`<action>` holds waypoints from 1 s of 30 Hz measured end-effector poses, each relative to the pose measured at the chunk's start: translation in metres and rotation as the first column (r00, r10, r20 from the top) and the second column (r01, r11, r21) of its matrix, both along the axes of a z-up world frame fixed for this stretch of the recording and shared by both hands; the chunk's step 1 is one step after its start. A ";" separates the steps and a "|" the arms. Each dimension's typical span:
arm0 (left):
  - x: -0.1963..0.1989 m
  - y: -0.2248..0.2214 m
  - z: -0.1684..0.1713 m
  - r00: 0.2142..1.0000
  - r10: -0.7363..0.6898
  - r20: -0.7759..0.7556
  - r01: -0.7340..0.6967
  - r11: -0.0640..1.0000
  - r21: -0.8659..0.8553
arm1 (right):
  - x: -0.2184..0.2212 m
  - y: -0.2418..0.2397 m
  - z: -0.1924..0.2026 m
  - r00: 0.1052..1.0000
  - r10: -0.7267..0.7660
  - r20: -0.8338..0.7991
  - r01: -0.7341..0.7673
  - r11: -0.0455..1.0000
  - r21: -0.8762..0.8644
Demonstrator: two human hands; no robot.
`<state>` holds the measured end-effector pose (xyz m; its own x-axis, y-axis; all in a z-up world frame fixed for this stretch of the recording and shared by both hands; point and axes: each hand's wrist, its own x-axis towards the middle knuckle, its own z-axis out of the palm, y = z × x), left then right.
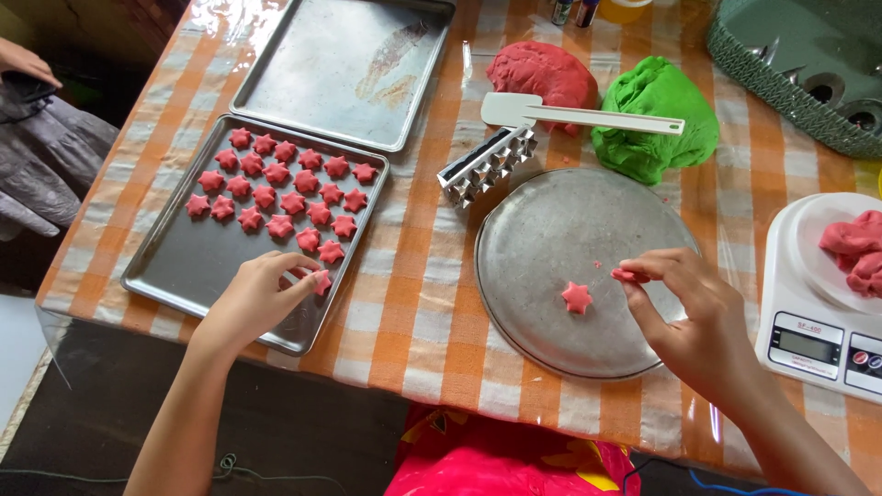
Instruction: Using a star-shaped cutter to create small stars from pink dough and arranging them on a metal baking tray.
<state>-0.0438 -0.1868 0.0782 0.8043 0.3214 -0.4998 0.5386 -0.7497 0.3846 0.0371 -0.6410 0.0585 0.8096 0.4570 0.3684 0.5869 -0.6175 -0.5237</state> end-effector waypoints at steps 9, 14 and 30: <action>-0.016 -0.044 -0.025 0.695 -0.322 0.643 0.431 0.902 -0.015 | -0.020 0.029 -0.013 0.838 0.307 -0.452 -0.141 0.921 0.364; -0.022 -0.127 -0.022 0.660 -0.332 0.674 0.685 0.636 -0.356 | -0.041 0.067 -0.011 0.784 0.448 -0.430 -0.282 0.874 0.397; -0.012 -0.016 -0.019 0.495 -0.068 0.866 0.407 0.899 -0.162 | -0.041 0.036 -0.019 0.938 0.249 -0.243 -0.184 0.948 0.260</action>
